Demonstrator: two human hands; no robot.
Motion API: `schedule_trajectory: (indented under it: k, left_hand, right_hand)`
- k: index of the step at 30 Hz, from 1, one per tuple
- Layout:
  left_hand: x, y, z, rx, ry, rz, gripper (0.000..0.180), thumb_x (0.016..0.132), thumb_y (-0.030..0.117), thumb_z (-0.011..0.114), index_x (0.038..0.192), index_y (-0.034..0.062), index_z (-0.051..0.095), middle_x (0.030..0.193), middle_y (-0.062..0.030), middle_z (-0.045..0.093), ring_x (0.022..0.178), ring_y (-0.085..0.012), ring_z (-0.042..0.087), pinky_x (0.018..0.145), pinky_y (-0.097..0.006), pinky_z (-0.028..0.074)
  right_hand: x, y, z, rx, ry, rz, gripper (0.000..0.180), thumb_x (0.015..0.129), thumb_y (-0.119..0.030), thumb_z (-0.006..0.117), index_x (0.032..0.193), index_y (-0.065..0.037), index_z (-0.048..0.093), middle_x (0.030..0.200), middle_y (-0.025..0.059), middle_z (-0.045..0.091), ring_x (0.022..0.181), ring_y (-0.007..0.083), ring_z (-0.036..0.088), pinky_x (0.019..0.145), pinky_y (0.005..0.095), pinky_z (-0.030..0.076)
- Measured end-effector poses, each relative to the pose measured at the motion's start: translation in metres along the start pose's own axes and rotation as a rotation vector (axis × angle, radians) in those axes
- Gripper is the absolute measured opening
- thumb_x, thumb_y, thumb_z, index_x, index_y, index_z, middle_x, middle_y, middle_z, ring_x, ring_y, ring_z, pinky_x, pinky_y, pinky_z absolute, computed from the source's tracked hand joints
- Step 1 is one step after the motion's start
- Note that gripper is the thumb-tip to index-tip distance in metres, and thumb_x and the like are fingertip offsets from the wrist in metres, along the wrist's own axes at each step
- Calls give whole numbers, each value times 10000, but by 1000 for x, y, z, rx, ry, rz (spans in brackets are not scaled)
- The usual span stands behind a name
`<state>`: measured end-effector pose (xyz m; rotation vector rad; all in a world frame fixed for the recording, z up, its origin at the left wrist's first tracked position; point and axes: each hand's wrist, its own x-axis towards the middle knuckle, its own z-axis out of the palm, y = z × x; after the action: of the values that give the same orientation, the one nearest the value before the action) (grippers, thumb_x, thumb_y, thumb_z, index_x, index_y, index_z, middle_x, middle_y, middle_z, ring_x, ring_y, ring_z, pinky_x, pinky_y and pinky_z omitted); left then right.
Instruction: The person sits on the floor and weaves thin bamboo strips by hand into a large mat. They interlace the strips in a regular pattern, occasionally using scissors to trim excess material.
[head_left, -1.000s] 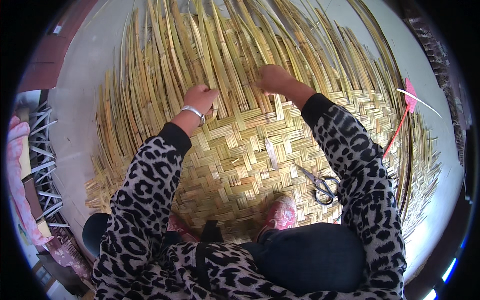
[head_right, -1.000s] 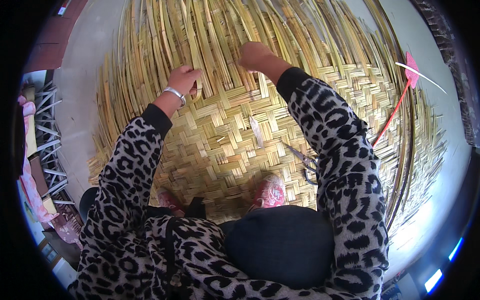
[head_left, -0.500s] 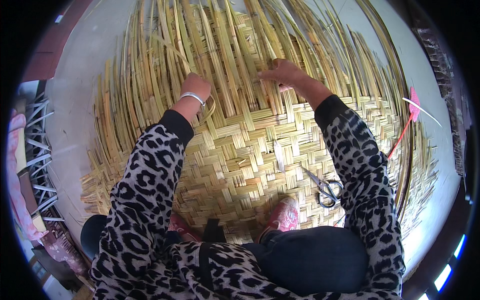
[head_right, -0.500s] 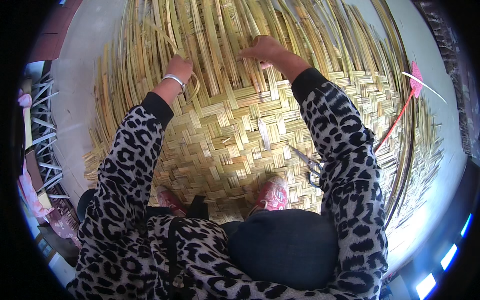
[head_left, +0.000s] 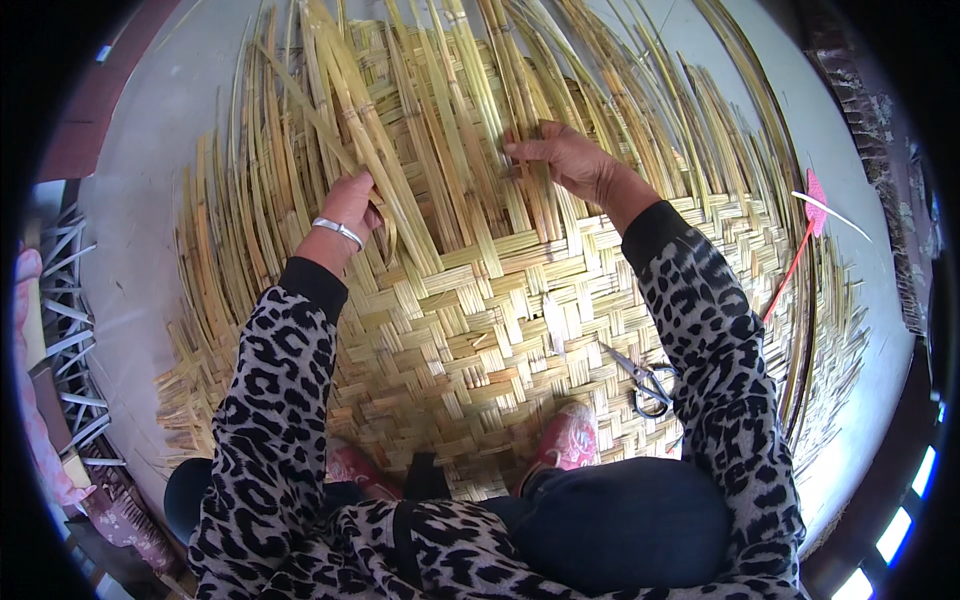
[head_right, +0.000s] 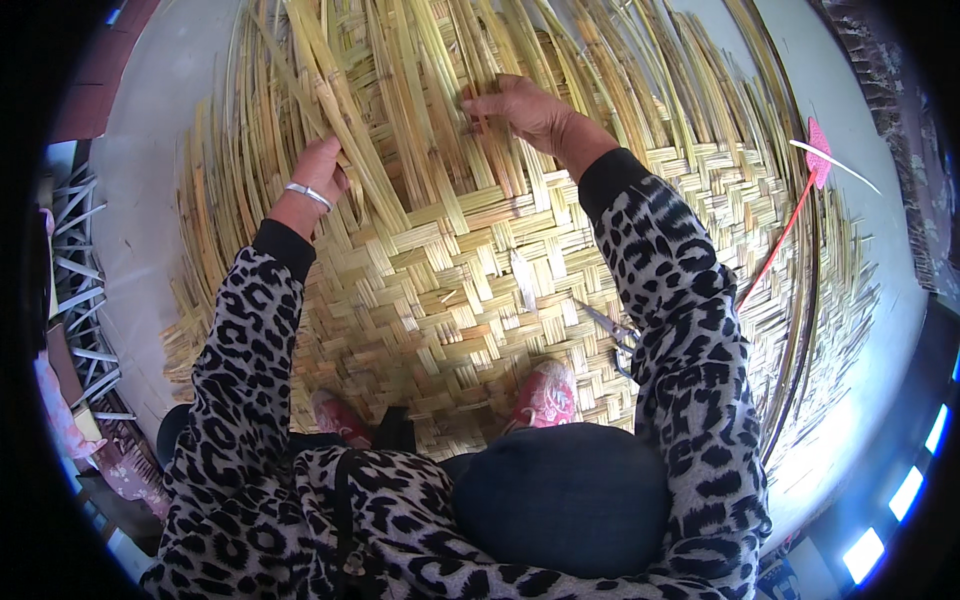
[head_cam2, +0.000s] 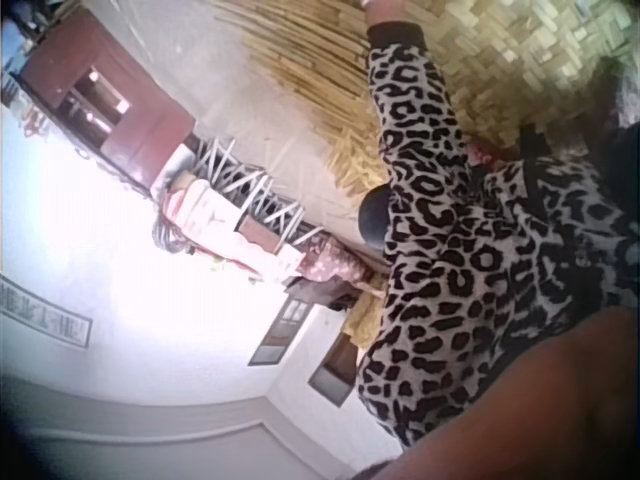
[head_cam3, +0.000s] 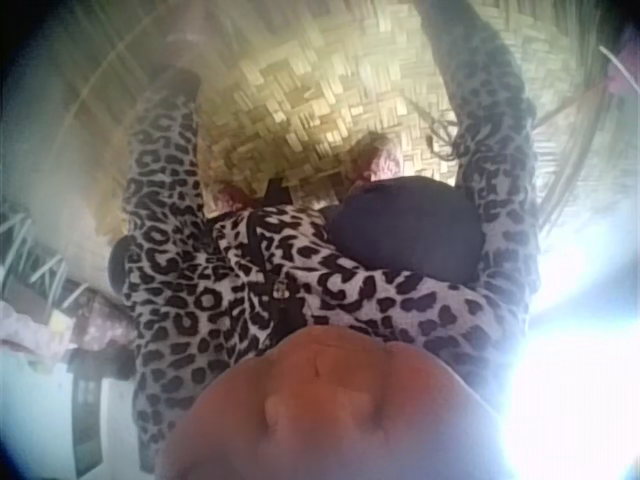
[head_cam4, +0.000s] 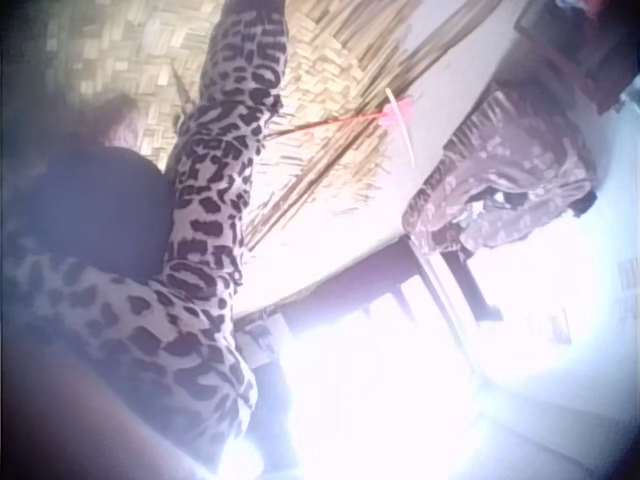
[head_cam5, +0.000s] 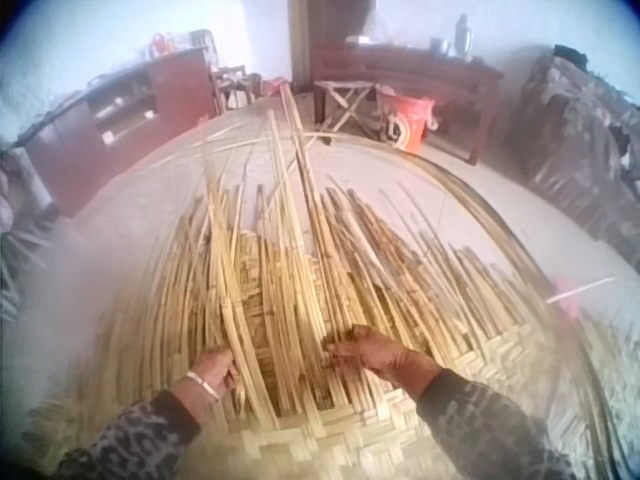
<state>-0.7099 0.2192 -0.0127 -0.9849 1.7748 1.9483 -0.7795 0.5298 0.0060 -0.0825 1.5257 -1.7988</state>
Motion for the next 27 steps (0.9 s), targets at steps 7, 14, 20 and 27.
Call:
schedule_trajectory:
  k: [7, 14, 20, 27]
  left_hand:
    - [3, 17, 7, 76, -360, -160, 400, 892, 331, 696, 1145, 26, 641, 883, -9, 642, 702, -114, 627, 611, -276, 565]
    - [-5, 17, 16, -43, -514, -75, 344, 959, 267, 603, 1193, 15, 604, 1060, -80, 639, 1022, -191, 615, 915, -350, 532]
    - [5, 2, 8, -112, -397, -104, 308, 973, 213, 555, 1230, 43, 564, 1074, -86, 650, 992, -212, 649, 858, -377, 562]
    - [-18, 7, 15, -282, -423, -41, 214, 978, 134, 470, 1105, 38, 613, 950, -68, 679, 792, -165, 688, 653, -284, 582]
  right_hand:
    - [7, -53, 16, 164, -149, -214, 501, 1015, -444, 384, 1284, -52, 541, 1120, 115, 667, 1027, 211, 661, 916, 404, 537]
    - [2, -62, 23, 174, -259, 6, 593, 1030, -452, 339, 1215, 55, 584, 1155, 242, 648, 1031, 294, 672, 855, 368, 556]
    - [24, -59, 16, 155, -559, 36, 486, 987, -383, 505, 1173, 56, 599, 1152, 215, 658, 998, 252, 689, 853, 324, 576]
    - [48, -61, 32, -2, -407, 183, 516, 850, -293, 746, 1198, 39, 560, 1069, 172, 683, 950, 237, 706, 802, 293, 596]
